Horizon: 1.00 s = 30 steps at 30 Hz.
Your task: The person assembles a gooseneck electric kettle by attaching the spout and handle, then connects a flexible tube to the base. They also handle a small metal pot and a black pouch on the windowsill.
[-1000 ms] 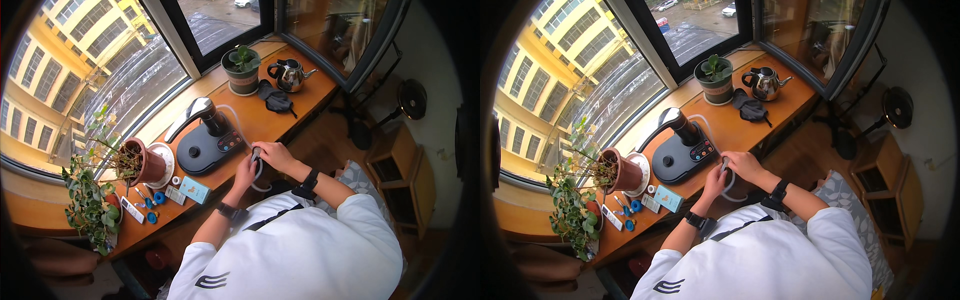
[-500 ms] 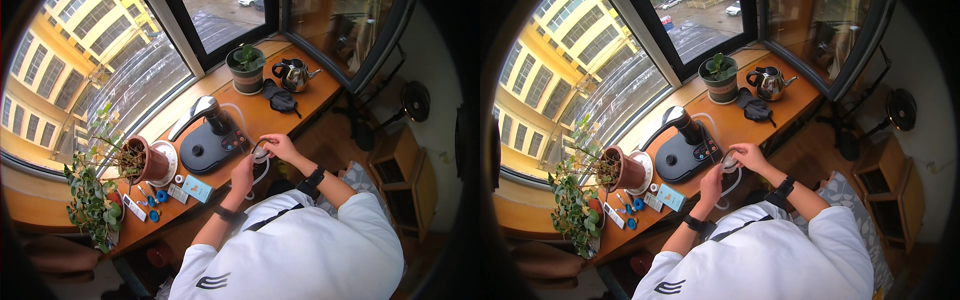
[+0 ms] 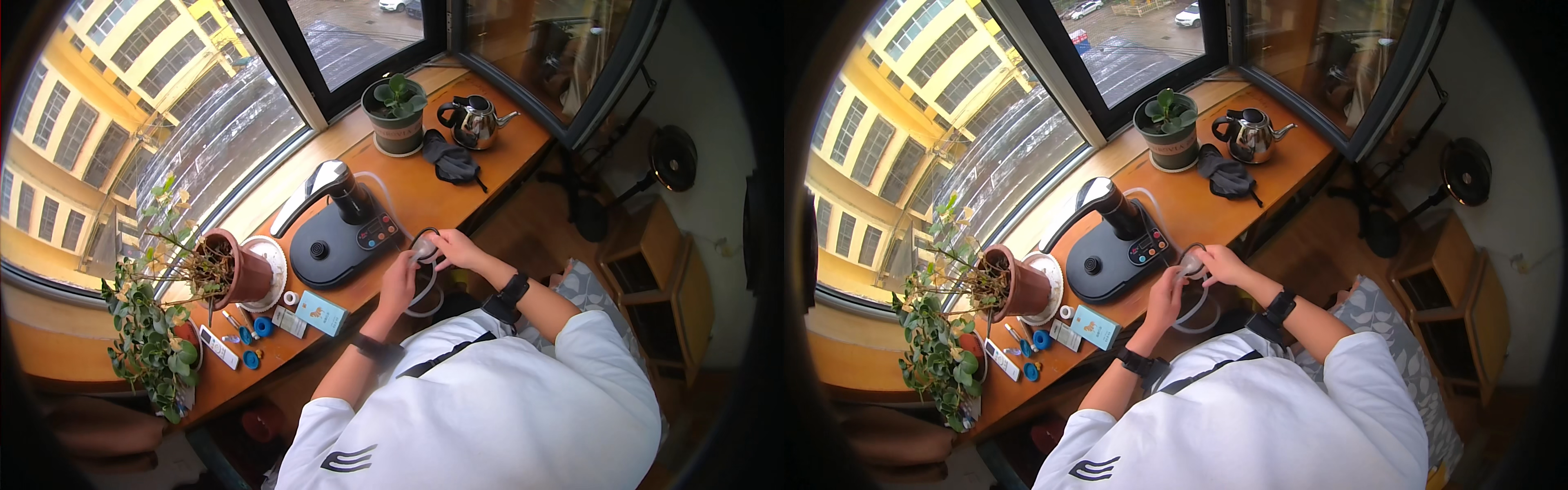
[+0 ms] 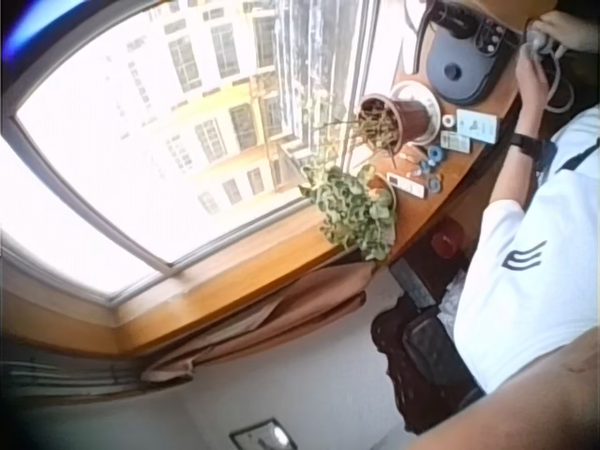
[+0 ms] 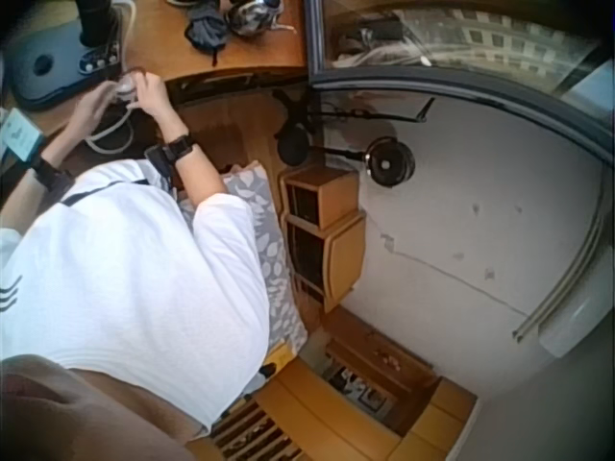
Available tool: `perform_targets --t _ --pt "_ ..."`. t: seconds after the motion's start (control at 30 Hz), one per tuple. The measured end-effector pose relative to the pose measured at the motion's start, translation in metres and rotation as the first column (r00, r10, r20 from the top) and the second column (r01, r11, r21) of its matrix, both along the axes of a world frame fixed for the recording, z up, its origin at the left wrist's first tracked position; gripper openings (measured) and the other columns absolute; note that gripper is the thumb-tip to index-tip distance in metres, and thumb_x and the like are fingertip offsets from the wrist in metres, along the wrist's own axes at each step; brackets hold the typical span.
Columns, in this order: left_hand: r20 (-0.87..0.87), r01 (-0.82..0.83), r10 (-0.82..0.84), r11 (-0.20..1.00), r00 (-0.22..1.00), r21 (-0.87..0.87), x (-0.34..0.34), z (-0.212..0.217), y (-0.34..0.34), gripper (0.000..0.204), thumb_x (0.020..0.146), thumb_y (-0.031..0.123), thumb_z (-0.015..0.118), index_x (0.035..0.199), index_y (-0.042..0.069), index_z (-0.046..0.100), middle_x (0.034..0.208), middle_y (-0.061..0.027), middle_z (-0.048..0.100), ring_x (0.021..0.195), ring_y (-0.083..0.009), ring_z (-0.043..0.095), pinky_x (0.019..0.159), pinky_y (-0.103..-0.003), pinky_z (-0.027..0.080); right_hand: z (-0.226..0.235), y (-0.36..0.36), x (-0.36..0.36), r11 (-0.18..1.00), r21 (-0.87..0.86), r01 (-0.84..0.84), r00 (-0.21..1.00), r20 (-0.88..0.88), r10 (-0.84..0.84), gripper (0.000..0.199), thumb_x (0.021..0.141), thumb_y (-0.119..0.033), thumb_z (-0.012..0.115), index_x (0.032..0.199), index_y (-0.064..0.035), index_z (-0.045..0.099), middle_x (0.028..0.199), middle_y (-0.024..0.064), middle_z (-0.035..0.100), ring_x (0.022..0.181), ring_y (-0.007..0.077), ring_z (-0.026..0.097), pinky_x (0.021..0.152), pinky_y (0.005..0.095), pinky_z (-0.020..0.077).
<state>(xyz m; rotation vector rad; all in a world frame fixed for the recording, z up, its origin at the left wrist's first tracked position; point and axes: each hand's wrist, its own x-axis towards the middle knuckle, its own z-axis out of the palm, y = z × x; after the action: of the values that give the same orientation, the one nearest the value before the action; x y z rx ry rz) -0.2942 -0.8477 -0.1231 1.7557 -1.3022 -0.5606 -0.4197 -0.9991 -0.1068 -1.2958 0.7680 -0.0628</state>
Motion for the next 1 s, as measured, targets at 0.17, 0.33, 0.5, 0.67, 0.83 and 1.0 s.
perform_targets --t 0.17,0.33,0.5,0.67,0.83,1.0 --pt "-0.477 -0.083 0.110 0.994 0.872 0.076 0.003 -0.016 -0.015 0.030 0.097 0.016 0.061 0.106 -0.001 0.039 0.085 -0.0148 0.065 0.073 -0.0202 0.068 0.060 -0.031 0.058 0.030 0.017 -0.002 0.549 -0.831 -0.085 0.973 0.049 0.224 0.030 0.095 -0.019 0.056 0.115 0.0022 0.062 0.108 0.0206 0.066 0.099 0.0368 0.064 0.085 0.0393 0.0520" --pt "0.130 -0.104 0.100 0.994 0.987 0.031 0.016 0.007 -0.015 0.026 0.094 0.015 0.063 0.117 0.003 0.060 0.080 -0.0119 0.070 0.073 -0.0180 0.070 0.060 -0.029 0.054 0.027 0.019 -0.012 0.623 -0.781 0.044 0.950 0.226 0.216 0.022 0.087 -0.012 0.066 0.106 -0.0010 0.068 0.101 0.0188 0.067 0.090 0.0366 0.065 0.077 0.0386 0.0515" --pt "-0.056 -0.114 0.110 0.991 0.992 -0.072 0.020 0.001 -0.022 0.026 0.091 0.013 0.069 0.112 0.000 0.063 0.084 -0.0130 0.071 0.072 -0.0171 0.069 0.065 -0.028 0.054 0.031 0.006 -0.015 0.578 -0.810 -0.098 0.956 0.085 0.282 0.018 0.087 -0.008 0.067 0.103 -0.0003 0.069 0.099 0.0160 0.068 0.083 0.0316 0.065 0.072 0.0349 0.0519" --pt "-0.333 -0.037 0.070 0.994 0.940 0.105 0.022 -0.021 -0.021 0.037 0.093 0.013 0.067 0.123 -0.006 0.054 0.093 -0.0124 0.070 0.080 -0.0148 0.068 0.069 -0.026 0.055 0.034 0.005 -0.016 0.534 -0.841 -0.085 0.922 0.137 0.361 0.015 0.085 -0.005 0.067 0.098 0.0002 0.070 0.101 0.0146 0.068 0.089 0.0328 0.065 0.078 0.0362 0.0522" --pt "-0.623 0.118 -0.040 0.989 0.781 0.084 0.019 -0.040 -0.015 0.048 0.097 0.014 0.062 0.139 -0.001 0.044 0.112 -0.0103 0.064 0.098 -0.0160 0.065 0.085 -0.029 0.054 0.026 0.009 -0.018 0.515 -0.853 -0.089 0.912 0.138 0.386 0.013 0.083 -0.006 0.066 0.094 -0.0002 0.070 0.102 0.0141 0.068 0.092 0.0333 0.065 0.081 0.0382 0.0526" --pt "-0.785 -0.039 0.033 0.999 0.619 0.011 -0.002 -0.021 -0.018 0.044 0.099 0.015 0.051 0.140 0.000 0.043 0.109 -0.0080 0.064 0.094 -0.0160 0.065 0.084 -0.029 0.053 0.033 0.018 -0.017 0.534 -0.842 -0.076 0.921 0.146 0.361 0.014 0.084 -0.008 0.065 0.095 -0.0003 0.070 0.101 0.0136 0.068 0.092 0.0331 0.066 0.081 0.0384 0.0528"
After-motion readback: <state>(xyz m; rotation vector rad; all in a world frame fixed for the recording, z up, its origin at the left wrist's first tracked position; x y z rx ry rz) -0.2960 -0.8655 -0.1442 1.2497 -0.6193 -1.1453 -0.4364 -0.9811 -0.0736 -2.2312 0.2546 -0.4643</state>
